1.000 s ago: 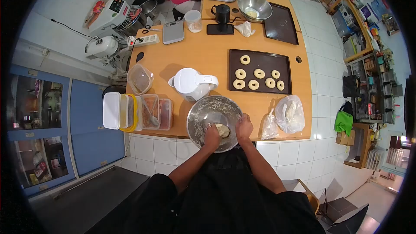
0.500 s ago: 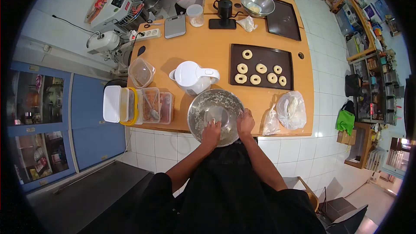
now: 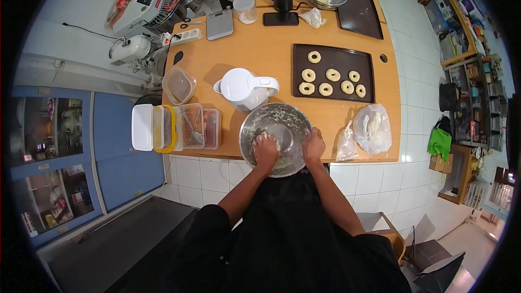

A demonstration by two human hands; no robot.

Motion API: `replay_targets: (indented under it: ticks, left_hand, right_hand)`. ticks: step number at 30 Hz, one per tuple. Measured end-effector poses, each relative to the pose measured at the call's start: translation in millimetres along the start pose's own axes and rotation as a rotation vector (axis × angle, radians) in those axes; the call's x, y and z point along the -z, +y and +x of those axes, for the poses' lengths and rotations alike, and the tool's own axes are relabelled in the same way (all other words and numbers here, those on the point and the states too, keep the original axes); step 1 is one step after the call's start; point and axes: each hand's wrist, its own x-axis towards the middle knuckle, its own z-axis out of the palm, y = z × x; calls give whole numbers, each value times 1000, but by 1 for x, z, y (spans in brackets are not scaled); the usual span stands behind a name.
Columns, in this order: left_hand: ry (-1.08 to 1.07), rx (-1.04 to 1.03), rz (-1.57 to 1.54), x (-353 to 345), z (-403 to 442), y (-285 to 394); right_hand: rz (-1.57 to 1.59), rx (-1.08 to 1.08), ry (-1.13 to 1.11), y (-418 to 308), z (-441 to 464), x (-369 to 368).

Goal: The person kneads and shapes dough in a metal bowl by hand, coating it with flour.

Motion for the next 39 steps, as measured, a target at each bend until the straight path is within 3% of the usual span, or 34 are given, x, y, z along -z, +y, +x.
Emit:
replay_targets:
  ticks: [5, 17, 20, 27, 32, 35, 39]
  left_hand:
    - [-51, 12, -29, -9, 2, 4]
    - [75, -52, -55, -24, 51, 18]
    - [-23, -90, 74, -26, 60, 24]
    - [80, 28, -114, -47, 77, 24]
    - [275, 107, -376, -73, 71, 11]
    - [217, 109, -545, -79, 64, -3]
    - [288, -102, -628, -81, 46, -23]
  right_hand:
    - [-9, -9, 4, 1, 1, 0]
    - [118, 17, -24, 2, 6, 3]
    - [134, 39, -45, 4, 7, 4]
    - [79, 67, -50, 7, 9, 1]
    - [39, 25, -43, 4, 6, -2]
    - [22, 43, -35, 0, 9, 2]
    - [16, 41, -52, 1, 10, 0]
